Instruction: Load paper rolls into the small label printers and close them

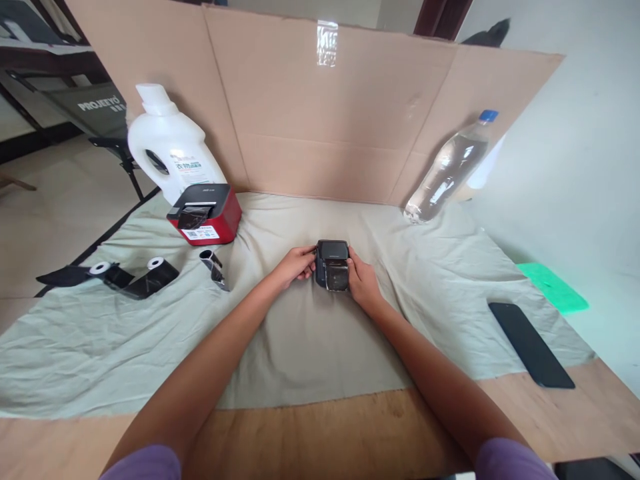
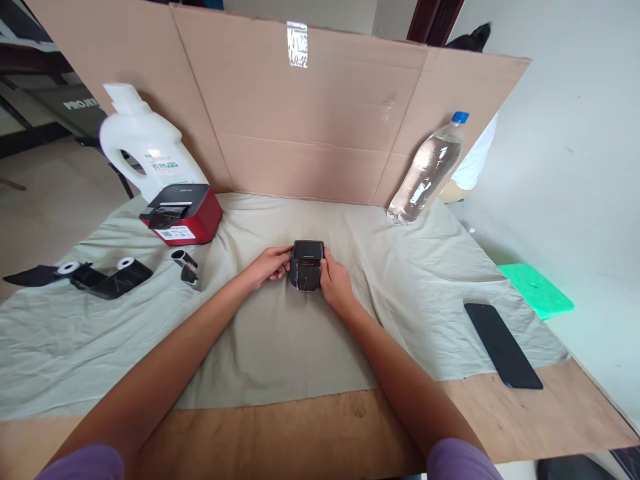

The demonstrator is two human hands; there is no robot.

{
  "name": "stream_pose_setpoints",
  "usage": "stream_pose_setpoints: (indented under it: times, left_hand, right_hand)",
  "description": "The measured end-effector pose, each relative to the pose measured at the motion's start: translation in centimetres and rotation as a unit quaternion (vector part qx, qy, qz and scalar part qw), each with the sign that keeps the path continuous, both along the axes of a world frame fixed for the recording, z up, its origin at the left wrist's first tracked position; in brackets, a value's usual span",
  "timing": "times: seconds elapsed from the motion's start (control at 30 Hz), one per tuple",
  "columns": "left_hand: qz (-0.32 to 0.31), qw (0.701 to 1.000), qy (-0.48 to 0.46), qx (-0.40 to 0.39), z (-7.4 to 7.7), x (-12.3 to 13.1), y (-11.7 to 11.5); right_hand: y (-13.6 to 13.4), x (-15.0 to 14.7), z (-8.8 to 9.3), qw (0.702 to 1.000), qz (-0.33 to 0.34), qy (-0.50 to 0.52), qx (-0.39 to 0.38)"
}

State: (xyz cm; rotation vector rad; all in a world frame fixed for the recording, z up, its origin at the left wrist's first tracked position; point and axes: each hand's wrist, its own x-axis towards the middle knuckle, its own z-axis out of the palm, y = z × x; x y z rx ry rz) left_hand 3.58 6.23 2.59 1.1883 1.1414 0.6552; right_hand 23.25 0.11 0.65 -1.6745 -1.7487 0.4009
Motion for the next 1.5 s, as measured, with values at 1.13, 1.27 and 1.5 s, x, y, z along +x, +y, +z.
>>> stream_pose_setpoints:
  times: [1.13, 1.27, 1.5]
  left_hand:
    - [0.072, 0.952, 0.122, 0.271, -2.0, 1.1, -1.5]
    - [0.068, 0.949, 0.129, 0.28, -2.0, 1.1, -1.5]
    - [0.062, 0.944, 0.134, 0.294, -2.0, 1.1, -1.5]
  right_hand:
    - [3.9, 1.7, 1.9, 0.997, 0.045, 0.064, -0.009]
    - [5.2, 1.9, 3.3, 0.998, 0.06, 0.024, -0.023]
    - [7.2, 0.6, 5.9, 0.973, 0.078, -0.202, -0.08]
